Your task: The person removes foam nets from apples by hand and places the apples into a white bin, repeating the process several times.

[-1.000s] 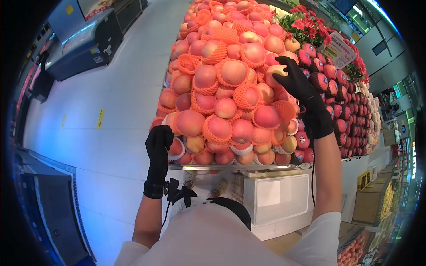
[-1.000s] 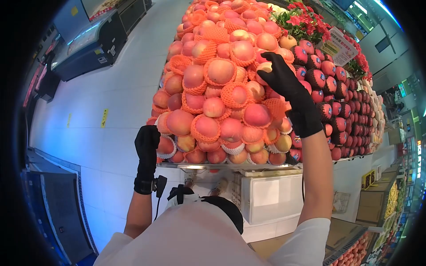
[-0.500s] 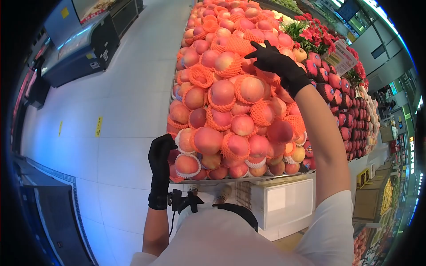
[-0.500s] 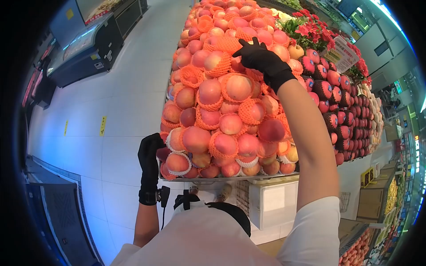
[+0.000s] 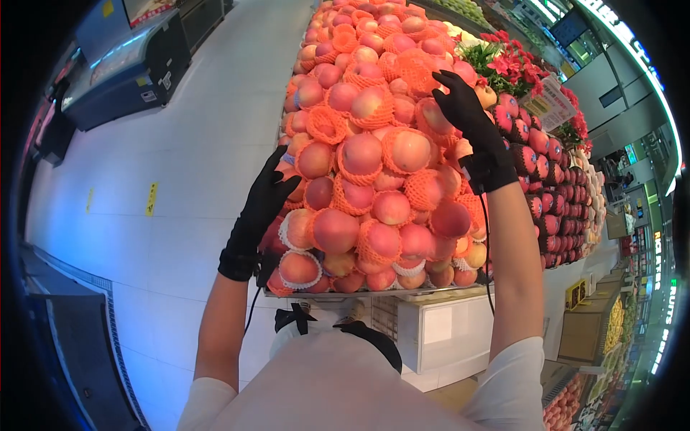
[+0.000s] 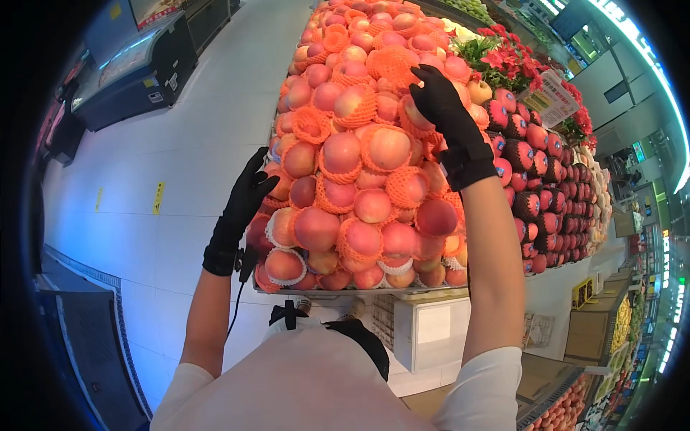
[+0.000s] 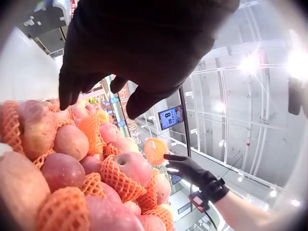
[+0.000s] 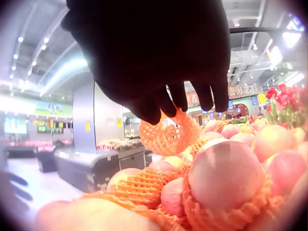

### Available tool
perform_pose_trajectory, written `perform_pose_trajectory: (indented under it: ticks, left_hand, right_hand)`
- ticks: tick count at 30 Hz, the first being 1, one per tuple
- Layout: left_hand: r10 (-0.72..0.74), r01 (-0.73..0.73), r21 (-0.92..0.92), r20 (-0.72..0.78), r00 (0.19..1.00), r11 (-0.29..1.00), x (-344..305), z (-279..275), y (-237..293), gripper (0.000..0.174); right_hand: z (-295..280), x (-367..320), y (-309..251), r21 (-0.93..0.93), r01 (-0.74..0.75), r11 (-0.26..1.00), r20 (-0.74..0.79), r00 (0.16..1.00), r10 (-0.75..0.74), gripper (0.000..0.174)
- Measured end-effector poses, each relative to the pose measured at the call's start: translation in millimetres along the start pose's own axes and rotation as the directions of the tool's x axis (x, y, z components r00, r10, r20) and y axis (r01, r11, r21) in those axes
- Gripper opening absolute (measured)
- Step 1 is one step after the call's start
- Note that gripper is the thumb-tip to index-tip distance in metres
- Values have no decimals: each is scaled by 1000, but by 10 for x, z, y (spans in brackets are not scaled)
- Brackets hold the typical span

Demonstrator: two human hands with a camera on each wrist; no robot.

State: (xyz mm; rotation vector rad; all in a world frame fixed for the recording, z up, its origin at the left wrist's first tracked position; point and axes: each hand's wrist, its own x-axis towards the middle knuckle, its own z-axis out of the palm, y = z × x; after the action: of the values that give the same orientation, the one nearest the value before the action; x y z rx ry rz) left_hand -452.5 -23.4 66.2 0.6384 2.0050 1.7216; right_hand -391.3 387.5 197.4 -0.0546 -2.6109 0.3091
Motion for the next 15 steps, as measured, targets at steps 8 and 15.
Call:
perform_pose_trajectory:
  ticks: [8,15]
  left_hand:
    - [310,-360,385,188,932,850,1028,272,-375,72]
    - [404,-326,341,-188,895,882,1243,370,-366,43]
  right_hand:
    - [-355,-1205,-510,406,-325,854,-154,897,415,25]
    - [-206,-2170,-1304,550,-451,703,-344,645,683,19]
